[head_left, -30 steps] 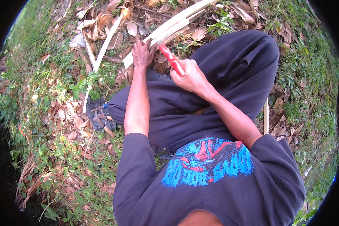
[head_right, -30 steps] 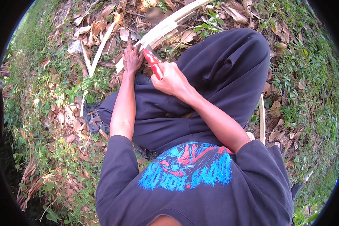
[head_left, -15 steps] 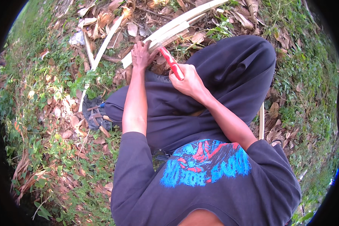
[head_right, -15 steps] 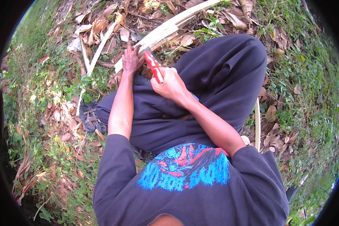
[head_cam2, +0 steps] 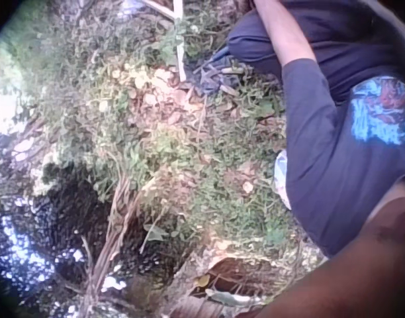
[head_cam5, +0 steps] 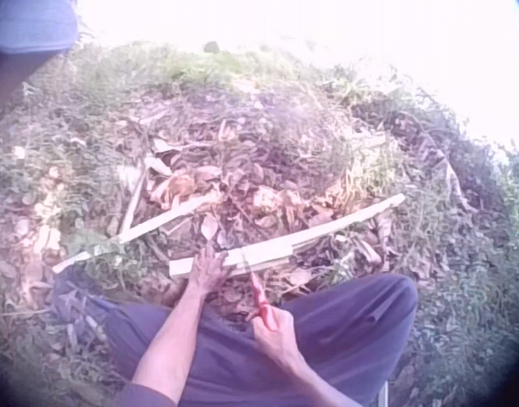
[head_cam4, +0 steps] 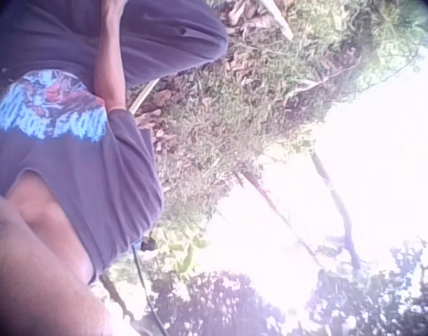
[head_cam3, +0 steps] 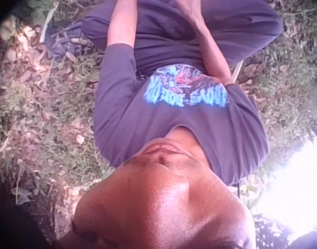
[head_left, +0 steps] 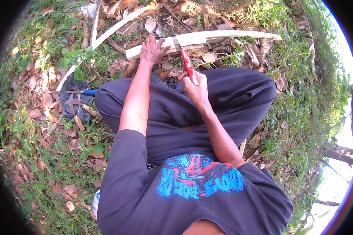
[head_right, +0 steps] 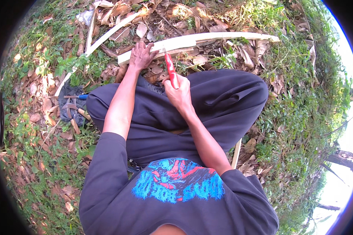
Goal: The person sits cross-legged on the ground and uses a red-handled hand saw to cut a long, thin piece of light-colored wood. They hold the wood steady with their left hand and saw through it with their right hand, creating smaller segments.
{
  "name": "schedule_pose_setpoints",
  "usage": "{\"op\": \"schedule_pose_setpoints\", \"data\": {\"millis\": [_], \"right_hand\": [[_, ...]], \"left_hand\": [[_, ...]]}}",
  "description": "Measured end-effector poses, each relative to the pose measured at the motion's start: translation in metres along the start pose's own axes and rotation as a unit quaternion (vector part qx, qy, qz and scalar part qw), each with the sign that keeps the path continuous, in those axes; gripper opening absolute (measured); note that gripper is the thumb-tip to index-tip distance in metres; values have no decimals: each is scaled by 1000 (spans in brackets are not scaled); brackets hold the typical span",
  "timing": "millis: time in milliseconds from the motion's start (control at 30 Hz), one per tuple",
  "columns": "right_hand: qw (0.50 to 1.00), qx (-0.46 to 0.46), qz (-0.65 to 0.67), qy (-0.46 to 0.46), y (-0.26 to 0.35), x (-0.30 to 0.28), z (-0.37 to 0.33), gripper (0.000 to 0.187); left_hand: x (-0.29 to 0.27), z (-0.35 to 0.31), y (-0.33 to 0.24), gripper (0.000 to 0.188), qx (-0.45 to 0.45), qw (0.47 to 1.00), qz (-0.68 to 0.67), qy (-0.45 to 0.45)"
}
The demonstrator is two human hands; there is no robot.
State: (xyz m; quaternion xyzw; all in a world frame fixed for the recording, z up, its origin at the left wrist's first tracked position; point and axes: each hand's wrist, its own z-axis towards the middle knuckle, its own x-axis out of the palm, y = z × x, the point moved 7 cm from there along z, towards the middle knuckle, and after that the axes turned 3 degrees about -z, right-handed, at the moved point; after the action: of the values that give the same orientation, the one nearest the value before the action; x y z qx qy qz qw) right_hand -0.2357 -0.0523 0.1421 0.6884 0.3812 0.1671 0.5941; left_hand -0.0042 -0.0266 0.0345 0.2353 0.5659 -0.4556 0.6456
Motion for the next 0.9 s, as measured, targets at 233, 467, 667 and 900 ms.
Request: {"op": "schedule_pose_setpoints", "data": {"millis": [233, 467, 667, 900], "right_hand": [[999, 30, 8, -8, 9, 10, -29, 14], [1000, 9, 19, 10, 25, 16, -20, 17], [1000, 22, -10, 6, 40, 17, -28, 19], [998, -29, -58, -9, 33, 29, 2, 17]], "left_hand": [[9, 2, 4, 61, -41, 994, -41, 92], [13, 2, 8, 63, -45, 993, -25, 103], [12, -4, 7, 60, -20, 999, -19, 34], [23, 1, 6, 63, -58, 989, -5, 136]]}}
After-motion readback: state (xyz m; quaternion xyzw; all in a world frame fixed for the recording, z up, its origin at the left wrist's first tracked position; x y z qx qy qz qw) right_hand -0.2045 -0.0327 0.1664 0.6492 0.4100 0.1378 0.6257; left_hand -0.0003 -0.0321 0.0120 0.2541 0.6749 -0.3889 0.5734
